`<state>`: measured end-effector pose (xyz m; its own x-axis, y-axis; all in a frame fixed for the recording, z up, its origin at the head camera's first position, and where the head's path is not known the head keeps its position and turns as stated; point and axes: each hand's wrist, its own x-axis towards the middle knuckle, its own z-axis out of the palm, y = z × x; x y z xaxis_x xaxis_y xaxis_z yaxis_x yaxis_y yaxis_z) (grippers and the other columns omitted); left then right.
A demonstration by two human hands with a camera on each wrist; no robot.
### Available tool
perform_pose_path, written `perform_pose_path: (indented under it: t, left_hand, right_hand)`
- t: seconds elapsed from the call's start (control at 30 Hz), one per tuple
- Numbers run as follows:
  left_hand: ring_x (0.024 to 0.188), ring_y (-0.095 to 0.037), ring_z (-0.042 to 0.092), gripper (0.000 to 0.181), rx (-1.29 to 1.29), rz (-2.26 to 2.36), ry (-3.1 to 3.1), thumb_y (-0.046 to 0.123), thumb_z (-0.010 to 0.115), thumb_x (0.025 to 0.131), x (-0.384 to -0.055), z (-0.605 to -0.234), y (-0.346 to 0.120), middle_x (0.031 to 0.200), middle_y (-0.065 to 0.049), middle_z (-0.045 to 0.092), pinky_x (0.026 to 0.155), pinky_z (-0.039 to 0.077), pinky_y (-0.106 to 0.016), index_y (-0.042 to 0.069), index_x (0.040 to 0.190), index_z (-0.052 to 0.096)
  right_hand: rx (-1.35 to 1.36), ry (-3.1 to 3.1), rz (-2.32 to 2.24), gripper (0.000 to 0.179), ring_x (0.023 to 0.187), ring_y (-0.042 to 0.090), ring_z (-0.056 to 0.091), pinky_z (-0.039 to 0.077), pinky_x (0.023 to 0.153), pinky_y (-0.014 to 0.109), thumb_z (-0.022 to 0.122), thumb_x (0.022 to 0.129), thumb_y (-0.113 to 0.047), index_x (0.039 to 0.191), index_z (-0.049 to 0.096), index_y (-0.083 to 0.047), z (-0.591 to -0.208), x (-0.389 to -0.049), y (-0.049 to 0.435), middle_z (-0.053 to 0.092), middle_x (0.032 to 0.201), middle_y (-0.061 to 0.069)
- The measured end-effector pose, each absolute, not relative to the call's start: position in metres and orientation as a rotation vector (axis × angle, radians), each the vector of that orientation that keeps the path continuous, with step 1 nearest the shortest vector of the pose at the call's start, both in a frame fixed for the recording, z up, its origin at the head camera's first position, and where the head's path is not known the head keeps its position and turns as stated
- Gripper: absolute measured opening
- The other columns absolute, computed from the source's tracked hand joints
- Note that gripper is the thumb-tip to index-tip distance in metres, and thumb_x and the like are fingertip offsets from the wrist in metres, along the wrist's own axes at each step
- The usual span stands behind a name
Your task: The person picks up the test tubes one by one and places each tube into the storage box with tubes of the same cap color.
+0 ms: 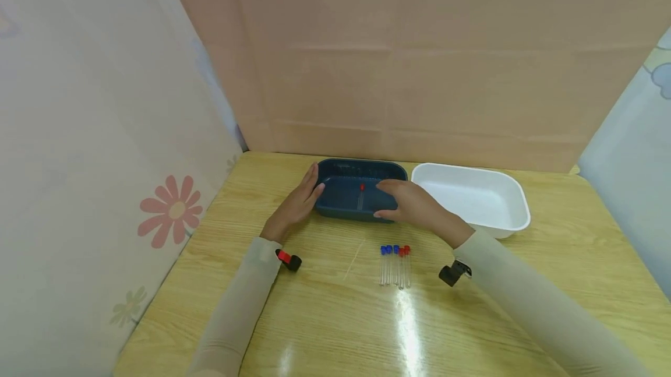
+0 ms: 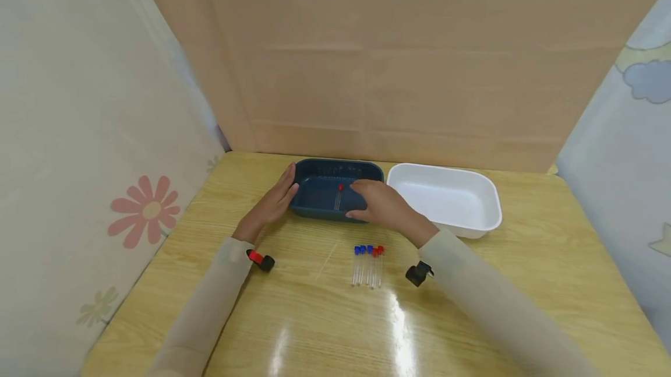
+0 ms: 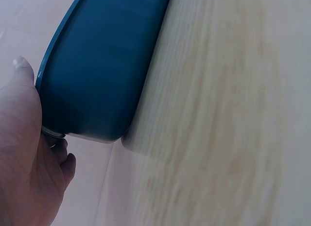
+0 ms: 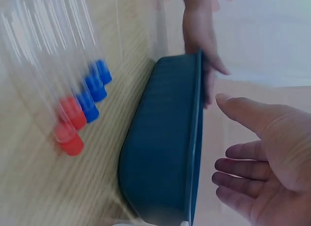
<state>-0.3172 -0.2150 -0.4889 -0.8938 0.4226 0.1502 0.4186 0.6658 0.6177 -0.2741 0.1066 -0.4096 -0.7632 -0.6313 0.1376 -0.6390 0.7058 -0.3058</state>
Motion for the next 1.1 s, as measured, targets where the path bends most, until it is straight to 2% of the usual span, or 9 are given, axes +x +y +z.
perform_pose_path:
  t: [0.23, 0.47, 0.93, 1.1]
  left_hand:
    - [0.155, -0.018, -0.005, 0.075, 0.729, 1.058, 2.864, 0.056, 0.019, 0.109, -0.321, -0.491, -0.217, 0.168, 0.005, -0.015, 0.124, 0.009, -0.046, 0.010, 0.163, -0.007]
    - [0.155, -0.017, -0.004, 0.076, 0.708, 1.072, 2.844, 0.056, 0.022, 0.109, -0.323, -0.494, -0.217, 0.169, 0.006, -0.014, 0.124, 0.009, -0.047, 0.011, 0.163, -0.006]
    - [0.156, -0.020, -0.005, 0.076, 0.708, 1.080, 2.862, 0.056, 0.020, 0.109, -0.324, -0.496, -0.227, 0.168, 0.006, -0.016, 0.124, 0.008, -0.047, 0.009, 0.163, -0.006]
    - [0.155, -0.015, -0.007, 0.074, 0.711, 1.079, 2.855, 0.056, 0.020, 0.109, -0.324, -0.496, -0.227, 0.167, 0.009, -0.016, 0.125, 0.007, -0.044, 0.014, 0.163, -0.008]
  right_hand:
    - [1.068, -2.847, 0.613, 0.073, 0.125, 0.038, 0.059, 0.050, 0.100, 0.052, 0.082, 0.086, -0.037, 0.140, 0.057, 0.005, -0.408, -0.246, 0.123, 0.059, 0.140, 0.022]
    - [1.068, -2.825, 0.789, 0.070, 0.119, 0.035, 0.064, 0.051, 0.097, 0.051, 0.084, 0.086, -0.029, 0.140, 0.057, 0.005, -0.416, -0.223, 0.142, 0.063, 0.135, 0.020]
    - [1.031, -2.917, 0.780, 0.072, 0.119, 0.036, 0.063, 0.052, 0.097, 0.049, 0.087, 0.081, -0.029, 0.138, 0.058, 0.006, -0.452, -0.188, 0.156, 0.064, 0.134, 0.019]
    - [1.059, -2.932, 0.737, 0.075, 0.122, 0.037, 0.061, 0.050, 0.099, 0.050, 0.086, 0.082, -0.030, 0.140, 0.055, 0.007, -0.460, -0.184, 0.157, 0.061, 0.136, 0.021]
